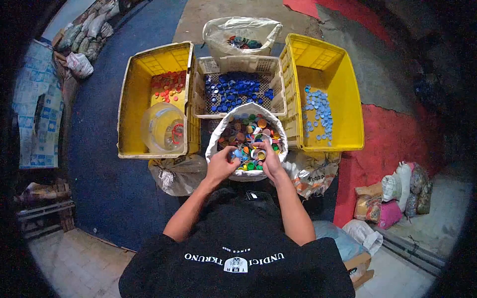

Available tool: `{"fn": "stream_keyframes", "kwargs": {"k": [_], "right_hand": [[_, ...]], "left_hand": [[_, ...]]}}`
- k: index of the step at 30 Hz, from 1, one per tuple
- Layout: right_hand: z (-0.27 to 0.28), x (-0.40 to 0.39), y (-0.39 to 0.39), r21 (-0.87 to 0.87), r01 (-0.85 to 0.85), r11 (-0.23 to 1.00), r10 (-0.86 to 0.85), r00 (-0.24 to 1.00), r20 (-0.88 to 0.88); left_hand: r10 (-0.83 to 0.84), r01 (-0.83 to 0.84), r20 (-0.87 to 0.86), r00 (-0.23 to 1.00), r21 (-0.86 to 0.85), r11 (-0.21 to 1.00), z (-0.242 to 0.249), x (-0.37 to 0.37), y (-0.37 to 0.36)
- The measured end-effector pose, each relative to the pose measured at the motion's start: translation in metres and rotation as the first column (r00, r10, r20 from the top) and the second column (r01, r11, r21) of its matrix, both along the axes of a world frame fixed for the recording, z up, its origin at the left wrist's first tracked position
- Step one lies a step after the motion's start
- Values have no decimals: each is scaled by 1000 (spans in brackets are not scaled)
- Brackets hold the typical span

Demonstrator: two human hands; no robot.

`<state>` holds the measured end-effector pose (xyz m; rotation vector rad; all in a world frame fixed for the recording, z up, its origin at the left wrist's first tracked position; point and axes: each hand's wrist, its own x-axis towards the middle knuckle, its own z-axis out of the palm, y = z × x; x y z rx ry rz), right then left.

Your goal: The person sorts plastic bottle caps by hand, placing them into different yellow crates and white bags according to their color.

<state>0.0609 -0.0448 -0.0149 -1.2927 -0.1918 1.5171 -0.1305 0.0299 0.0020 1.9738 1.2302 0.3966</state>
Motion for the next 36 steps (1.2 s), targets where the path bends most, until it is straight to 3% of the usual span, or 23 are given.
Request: {"fn": "stream_keyframes", "kwargs": {"k": [2,4,6,7,8,9,10,12,14,16,17,19,20,22,23,24,25,26,28,30,34,36], "right_hand": [[-7,-6,5,16,11,1000,-12,999,51],[1,-11,10,44,-13,999,11,999,36],[0,-16,13,49,-18,999,19,1000,-16],[-1,-22,15,43,-93,995,87,989,119],[-1,-26,16,27,-164,986,152,956,250],[-7,-29,20,122,-307,944,203,830,519],[-11,-30,18,121,-308,944,203,828,522],[-11,-38,16,105,-349,931,173,676,716],[-2,-45,18,108,-341,934,154,657,738],[3,-47,19,80,-289,954,186,780,598],[3,-46,21,80,-288,954,185,780,598],[3,-43,26,119,-254,960,189,899,396],[3,-43,25,119,-253,960,187,898,397],[15,-45,25,58,-28,998,27,1000,11],[14,-43,27,102,-3,995,6,1000,-30],[13,-43,27,104,-4,995,7,1000,-28],[12,-43,26,136,67,988,-60,997,-58],[10,-44,26,167,140,976,-126,988,-89],[15,-45,25,176,140,974,-130,989,-65],[18,-45,26,201,133,971,-134,991,-13],[7,-48,26,231,126,965,-149,985,86],[-8,-46,25,248,-35,968,-52,940,337]], "left_hand": [[59,35,260,964,-344,938,-9,2,-2],[78,40,311,947,-355,934,-32,5,-5],[207,124,493,845,-557,821,-41,8,-6],[268,139,425,865,-714,686,-39,7,-4],[271,139,427,863,-716,684,-37,8,-4],[251,125,403,880,-707,696,-39,10,-3],[229,112,379,896,-695,710,-40,11,-2],[208,110,399,893,-642,759,-45,14,-1],[190,102,415,890,-587,803,-52,17,-4],[608,200,464,644,-869,452,-52,20,-7],[607,201,465,644,-869,452,-55,20,-6],[788,232,307,534,-949,213,-69,17,-3],[787,233,308,535,-949,212,-76,16,-4],[666,91,435,606,-869,486,-70,15,-2],[592,28,482,645,-790,613,-66,16,0],[592,29,485,644,-788,614,-54,16,1],[387,-23,561,732,-547,837,-38,17,-1],[165,-31,556,815,-242,970,-21,16,-1],[114,-25,550,827,-166,986,-14,14,-1],[-33,60,415,909,-53,997,-9,13,1],[-26,74,490,871,-78,994,-3,19,-1],[-44,105,484,874,-100,989,-5,18,1]]}}
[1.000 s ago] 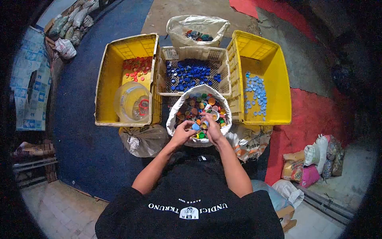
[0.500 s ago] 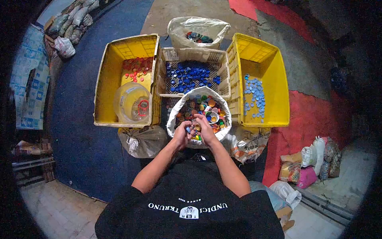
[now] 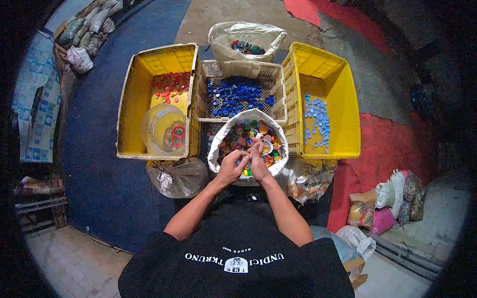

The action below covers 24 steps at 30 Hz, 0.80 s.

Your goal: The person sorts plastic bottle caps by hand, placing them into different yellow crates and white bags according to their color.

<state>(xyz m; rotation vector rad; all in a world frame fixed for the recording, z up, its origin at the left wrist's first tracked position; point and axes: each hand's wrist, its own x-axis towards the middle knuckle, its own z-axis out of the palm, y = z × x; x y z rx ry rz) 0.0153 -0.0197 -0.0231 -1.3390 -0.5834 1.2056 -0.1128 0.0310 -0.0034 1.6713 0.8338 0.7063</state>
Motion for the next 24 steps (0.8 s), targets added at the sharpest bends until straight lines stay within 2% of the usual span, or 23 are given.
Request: {"fn": "stream_keyframes", "kwargs": {"k": [1,3,4,5,6,8,10,12,14,15,17,20,21,22,23,24], "right_hand": [[-2,1,-1,0,0,1000,0,1000,1],[-7,3,-6,-57,-138,989,149,916,373],[-10,2,-9,-58,-136,989,148,917,372],[-13,0,-10,-15,-115,993,112,911,397],[-15,-2,-9,30,-98,995,76,904,421],[-17,-3,-9,76,-81,994,39,897,441],[1,-4,-6,26,-10,1000,4,976,220],[7,0,-5,7,39,999,-40,984,174],[1,12,-5,-184,99,978,-108,993,-43],[4,15,-6,-235,160,959,-192,974,-122],[7,23,-9,-232,172,957,-206,970,-132],[8,27,-11,-232,174,957,-204,972,-113],[8,26,-11,-243,156,957,-186,977,-102],[8,24,-11,-255,137,957,-165,982,-93],[-3,23,-11,-228,84,970,-85,996,6],[1,16,-9,-228,84,970,-85,996,6]], "left_hand": [[-34,34,-7,999,-21,999,-2,0,1],[-47,47,2,999,-88,995,-7,-1,3],[-56,57,8,998,-153,987,-11,-1,2],[20,0,96,995,-200,980,-14,0,-1],[21,-2,94,995,-198,980,-14,-1,1],[105,-50,152,983,-328,943,-15,-2,4],[95,-53,114,989,-325,944,-14,-6,6],[179,-147,34,983,-434,889,-23,-7,9],[164,-162,-30,986,-381,910,-36,-12,14],[112,-149,-131,985,-322,935,-39,-13,13],[46,-130,-355,934,-215,968,-46,-16,10],[32,-99,-355,934,-174,980,-56,-19,9],[-49,-52,-241,969,-395,917,-50,-18,13],[-49,-51,-239,970,-394,918,-43,-17,14],[91,-69,-11,996,-744,665,-36,-15,14],[308,41,138,941,-953,302,-27,-12,14]]}}
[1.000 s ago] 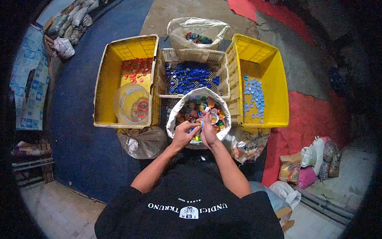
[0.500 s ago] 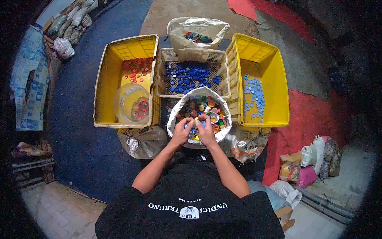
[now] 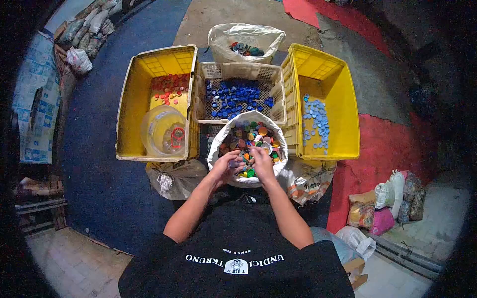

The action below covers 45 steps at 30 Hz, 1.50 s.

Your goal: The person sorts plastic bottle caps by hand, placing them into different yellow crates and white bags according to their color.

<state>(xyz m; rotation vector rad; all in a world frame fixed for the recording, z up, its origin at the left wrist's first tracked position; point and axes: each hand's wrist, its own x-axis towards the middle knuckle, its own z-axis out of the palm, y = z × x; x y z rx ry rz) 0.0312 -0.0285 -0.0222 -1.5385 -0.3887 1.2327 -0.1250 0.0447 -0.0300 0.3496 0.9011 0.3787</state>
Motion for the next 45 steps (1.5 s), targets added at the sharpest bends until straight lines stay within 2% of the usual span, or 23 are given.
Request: {"fn": "stream_keyframes", "kwargs": {"k": [1,2,4,5,8,10,12,16,18,19,24,26,27,28,30,32,34,36,38,41,42,43,45], "right_hand": [[8,-12,4,24,-77,997,76,996,53],[14,-22,8,42,-156,987,151,983,109],[20,-38,16,57,-364,930,289,817,498],[31,-42,16,13,-459,888,365,723,587],[67,-43,24,-10,-472,882,398,732,552],[53,-28,34,37,-410,911,353,824,443],[30,-8,51,72,-344,936,255,806,535],[-27,31,103,-261,-328,908,382,394,836],[-34,32,127,-570,-251,782,614,160,773],[-44,36,141,-724,-208,658,751,108,652],[-54,40,142,-751,-188,633,774,149,615],[-41,35,119,-410,-234,881,459,222,860],[-39,35,106,-264,-274,925,334,257,907],[-28,30,95,-265,-278,923,337,251,908],[2,17,68,44,-305,951,133,537,833],[49,-6,42,121,-304,945,138,705,696],[53,-12,22,222,-458,861,86,560,824],[55,-12,8,189,-549,814,123,481,868],[68,-13,-7,184,-414,892,112,595,796],[31,-2,-38,172,-214,962,35,717,696],[25,1,-47,180,-41,983,-34,917,397],[23,7,-54,143,120,982,-129,990,53],[30,25,-67,148,397,906,-376,914,-154]], "left_hand": [[76,-53,118,990,-194,980,4,3,1],[78,-53,121,990,-195,979,3,3,0],[251,-136,286,925,-368,920,-2,0,-2],[293,-171,341,893,-344,923,-3,1,-2],[343,-249,269,900,-328,911,-15,4,-2],[355,-260,244,902,-350,900,-9,-3,3],[422,-311,254,870,-382,871,-14,-9,9],[453,-331,307,837,-376,865,1,-29,15],[474,-359,295,830,-367,858,3,-38,16],[484,-374,286,827,-364,853,4,-44,14],[475,-382,295,829,-320,867,19,-57,6],[478,-383,297,827,-324,865,20,-55,4],[483,-388,296,824,-328,862,20,-53,2],[473,-380,295,830,-322,867,20,-50,2],[458,-365,296,838,-319,875,19,-41,4],[428,-318,300,853,-351,881,16,-31,3],[339,-217,387,858,-326,920,12,-22,4],[294,-179,353,888,-324,929,13,-6,3],[256,-141,315,914,-344,928,11,11,-1],[182,-76,255,950,-377,923,17,35,-9],[149,-49,243,959,-377,925,13,44,-14],[131,-51,201,971,-361,931,14,57,-19],[87,-25,174,981,-333,943,23,99,-20]]}}
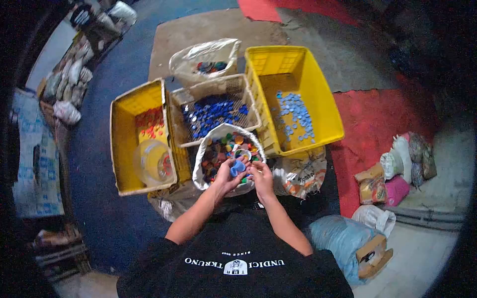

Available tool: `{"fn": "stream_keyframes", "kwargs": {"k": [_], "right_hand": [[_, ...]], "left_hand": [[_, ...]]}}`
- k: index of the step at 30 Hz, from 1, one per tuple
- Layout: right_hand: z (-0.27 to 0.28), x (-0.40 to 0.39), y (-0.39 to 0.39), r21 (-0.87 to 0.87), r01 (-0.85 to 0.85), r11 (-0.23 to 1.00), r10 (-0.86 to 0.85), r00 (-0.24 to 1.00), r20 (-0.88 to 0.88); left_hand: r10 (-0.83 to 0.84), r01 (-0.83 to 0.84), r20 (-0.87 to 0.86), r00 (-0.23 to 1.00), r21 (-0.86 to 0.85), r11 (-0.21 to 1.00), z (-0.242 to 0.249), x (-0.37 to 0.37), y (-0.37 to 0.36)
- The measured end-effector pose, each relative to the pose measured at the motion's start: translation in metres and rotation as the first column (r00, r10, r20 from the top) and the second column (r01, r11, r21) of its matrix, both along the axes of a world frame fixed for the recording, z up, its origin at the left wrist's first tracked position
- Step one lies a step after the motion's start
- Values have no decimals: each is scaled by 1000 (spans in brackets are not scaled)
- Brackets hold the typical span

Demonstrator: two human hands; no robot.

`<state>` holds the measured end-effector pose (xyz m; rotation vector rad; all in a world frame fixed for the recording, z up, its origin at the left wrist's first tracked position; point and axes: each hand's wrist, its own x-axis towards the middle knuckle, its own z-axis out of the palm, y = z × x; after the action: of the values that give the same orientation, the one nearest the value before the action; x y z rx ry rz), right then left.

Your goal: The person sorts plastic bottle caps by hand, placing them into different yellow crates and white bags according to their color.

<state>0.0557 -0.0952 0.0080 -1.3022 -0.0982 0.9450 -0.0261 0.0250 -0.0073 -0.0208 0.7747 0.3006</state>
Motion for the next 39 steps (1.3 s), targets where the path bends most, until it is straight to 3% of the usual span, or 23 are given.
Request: {"fn": "stream_keyframes", "kwargs": {"k": [1,4,5,7,8,9,11,13,15,17,19,21,22,23,24,25,26,28,30,33,37,38,39], "right_hand": [[9,8,-7,26,132,991,-128,983,-130],[1,48,-26,49,341,939,-334,936,-111],[21,57,-28,40,380,924,-372,918,-136],[30,77,-36,-26,403,915,-402,905,-140],[33,84,-41,-23,413,910,-413,901,-136],[35,91,-43,20,411,912,-401,900,-172],[35,94,-46,58,393,918,-372,900,-227],[33,95,-43,41,320,946,-306,930,-201],[24,88,-35,17,262,965,-253,946,-200],[5,84,-24,-46,79,996,-83,993,-87],[-7,75,-9,-114,-109,988,114,992,45],[-23,69,9,-280,-376,883,462,803,377],[-5,60,18,-351,-419,837,546,676,495],[13,54,32,-502,-491,712,699,568,435],[-8,50,39,-537,-441,719,694,421,584],[-34,47,46,-558,-384,736,665,250,704],[-39,46,55,-660,-359,660,728,88,680],[-44,43,66,-787,-296,542,819,-26,574],[-39,39,78,-911,-238,337,925,-94,367],[-67,37,95,-898,-308,314,932,-78,353],[-96,50,97,-727,-477,495,869,243,432],[-107,52,96,-650,-482,588,808,311,501],[-104,55,95,-650,-480,589,807,314,500]], "left_hand": [[7,-7,10,1000,-1,1000,13,29,1],[-116,97,103,988,166,981,48,114,6],[-235,236,-35,971,232,944,66,136,9],[-181,227,-186,966,270,936,87,163,-1],[-155,112,151,976,260,959,103,157,-13],[-159,115,154,975,265,957,102,153,-22],[-146,161,-68,987,462,872,82,129,-37],[-350,413,-220,910,448,793,27,90,-39],[-364,446,-258,895,514,733,31,38,-44],[-325,442,-323,889,410,798,27,-5,-37],[-224,348,-303,926,464,814,43,-46,-30],[-116,266,-295,948,543,797,35,-80,-18],[-53,254,-336,940,589,768,35,-93,-14],[9,248,-376,927,627,738,35,-106,-11],[23,288,-418,908,664,690,24,-122,-3],[97,212,-413,905,638,740,40,-124,-4],[121,194,-423,898,627,754,42,-127,-3],[165,158,-426,890,626,764,51,-129,0],[172,263,-483,858,702,661,57,-127,-4],[140,353,-470,872,800,484,47,-123,-6],[41,471,-545,838,758,451,27,-115,-18],[38,472,-546,837,756,453,18,-114,-20],[13,502,-559,829,755,421,13,-112,-21]]}}
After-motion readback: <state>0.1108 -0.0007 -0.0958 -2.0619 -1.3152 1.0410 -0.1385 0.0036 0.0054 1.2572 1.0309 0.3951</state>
